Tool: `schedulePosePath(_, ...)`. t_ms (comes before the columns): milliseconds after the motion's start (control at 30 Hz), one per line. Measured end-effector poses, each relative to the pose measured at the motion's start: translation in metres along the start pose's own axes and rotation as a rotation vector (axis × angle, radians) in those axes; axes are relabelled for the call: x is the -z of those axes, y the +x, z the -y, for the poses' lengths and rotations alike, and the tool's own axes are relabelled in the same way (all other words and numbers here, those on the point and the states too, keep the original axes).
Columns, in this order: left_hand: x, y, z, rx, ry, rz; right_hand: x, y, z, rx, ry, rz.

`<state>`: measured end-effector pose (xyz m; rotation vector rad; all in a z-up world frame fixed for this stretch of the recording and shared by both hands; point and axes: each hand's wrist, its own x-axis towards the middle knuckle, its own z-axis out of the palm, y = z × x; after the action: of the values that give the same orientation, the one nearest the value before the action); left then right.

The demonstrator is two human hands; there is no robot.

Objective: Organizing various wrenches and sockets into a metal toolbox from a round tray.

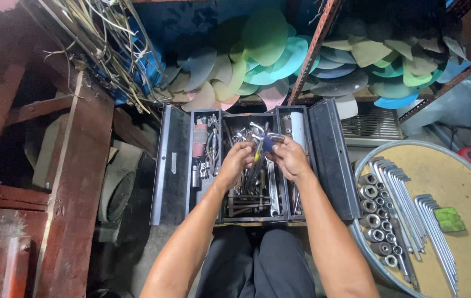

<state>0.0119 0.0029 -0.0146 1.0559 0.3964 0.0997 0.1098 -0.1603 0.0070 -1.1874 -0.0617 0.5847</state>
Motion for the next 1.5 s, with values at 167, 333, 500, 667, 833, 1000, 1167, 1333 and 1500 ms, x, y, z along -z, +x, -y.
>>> schedulePosePath(167,-0.016,-0.021,-0.022,-0.057,0.103,0.060,-0.005,0.014,-0.008,-0.017,0.014,0.000)
schedulePosePath(333,-0.016,-0.016,-0.015,-0.051,0.084,0.087,-0.001,0.013,-0.011,0.019,-0.012,-0.065)
schedulePosePath(500,-0.021,-0.007,0.009,-0.056,0.119,0.025,0.026,0.020,-0.010,-0.091,-0.025,-0.159)
schedulePosePath(667,-0.023,0.002,0.015,-0.068,0.134,-0.022,0.015,-0.018,0.047,-0.210,0.010,-0.179)
schedulePosePath(833,-0.036,0.001,0.018,-0.040,0.219,-0.033,0.024,-0.034,0.050,-0.183,-0.019,-0.157)
schedulePosePath(1000,-0.048,0.006,0.028,-0.080,0.228,-0.018,0.060,-0.027,0.028,-0.098,-0.153,-0.164)
schedulePosePath(1167,-0.053,0.001,0.020,-0.096,0.331,-0.064,0.056,-0.040,0.035,-0.066,-0.233,-0.216)
schedulePosePath(1333,-0.045,-0.001,0.014,-0.120,0.322,-0.064,0.039,-0.036,0.053,0.149,-0.528,-0.147)
schedulePosePath(1500,-0.037,0.008,0.025,-0.152,0.306,-0.037,0.005,-0.033,0.064,0.517,-0.958,0.059)
